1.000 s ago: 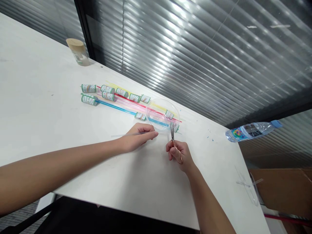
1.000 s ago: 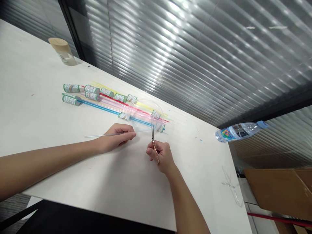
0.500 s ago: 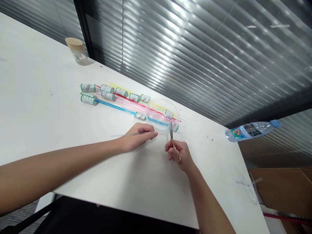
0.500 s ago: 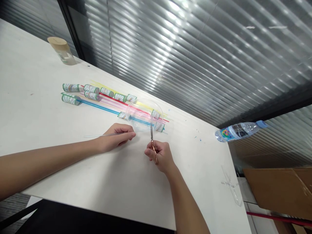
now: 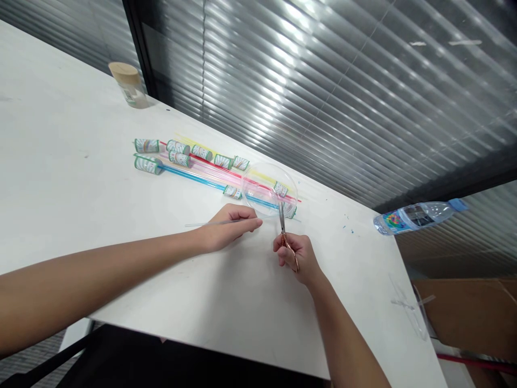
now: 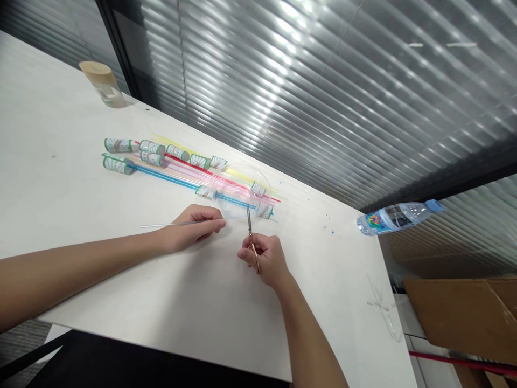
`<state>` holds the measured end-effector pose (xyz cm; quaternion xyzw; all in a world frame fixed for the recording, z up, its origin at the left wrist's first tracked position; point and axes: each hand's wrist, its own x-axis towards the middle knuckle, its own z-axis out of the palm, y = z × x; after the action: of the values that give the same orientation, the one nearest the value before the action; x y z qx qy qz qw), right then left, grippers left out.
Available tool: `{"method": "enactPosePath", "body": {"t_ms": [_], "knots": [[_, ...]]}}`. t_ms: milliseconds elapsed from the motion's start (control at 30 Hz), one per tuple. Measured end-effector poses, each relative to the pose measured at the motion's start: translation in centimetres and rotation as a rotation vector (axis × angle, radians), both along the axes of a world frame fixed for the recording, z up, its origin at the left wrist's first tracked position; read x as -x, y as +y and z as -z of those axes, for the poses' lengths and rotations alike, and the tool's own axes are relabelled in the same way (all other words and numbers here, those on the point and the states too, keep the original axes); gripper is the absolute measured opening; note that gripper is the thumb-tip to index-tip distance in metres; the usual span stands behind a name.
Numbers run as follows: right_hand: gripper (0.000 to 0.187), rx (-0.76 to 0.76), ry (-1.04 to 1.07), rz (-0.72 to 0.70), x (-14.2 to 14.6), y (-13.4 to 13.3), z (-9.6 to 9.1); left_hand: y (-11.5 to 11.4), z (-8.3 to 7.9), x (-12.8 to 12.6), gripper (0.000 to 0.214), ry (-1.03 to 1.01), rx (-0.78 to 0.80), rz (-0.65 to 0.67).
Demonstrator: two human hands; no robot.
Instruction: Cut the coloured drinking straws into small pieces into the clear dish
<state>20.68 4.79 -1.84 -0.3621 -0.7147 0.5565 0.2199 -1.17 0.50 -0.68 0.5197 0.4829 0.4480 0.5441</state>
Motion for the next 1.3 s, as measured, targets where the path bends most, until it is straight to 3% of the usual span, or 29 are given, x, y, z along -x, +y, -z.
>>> {"method": "enactPosePath", "body": {"t_ms": [767,1000,1300], "knots": [[0.051,-0.022,-0.013,0.020,0.08,-0.01,-0.04,-0.04,0.11,0.13,0.033,0.014,0.013,0.008],[0.050,-0.013,-0.035,0.040,0.21,-0.02,-0.12,-0.03,0.38,0.48,0.048,-0.026,-0.040,0.035],[0.048,-0.042,-0.062,0.045,0.08,-0.01,0.06,0.04,-0.05,0.30,0.048,-0.025,-0.036,0.013]]}}
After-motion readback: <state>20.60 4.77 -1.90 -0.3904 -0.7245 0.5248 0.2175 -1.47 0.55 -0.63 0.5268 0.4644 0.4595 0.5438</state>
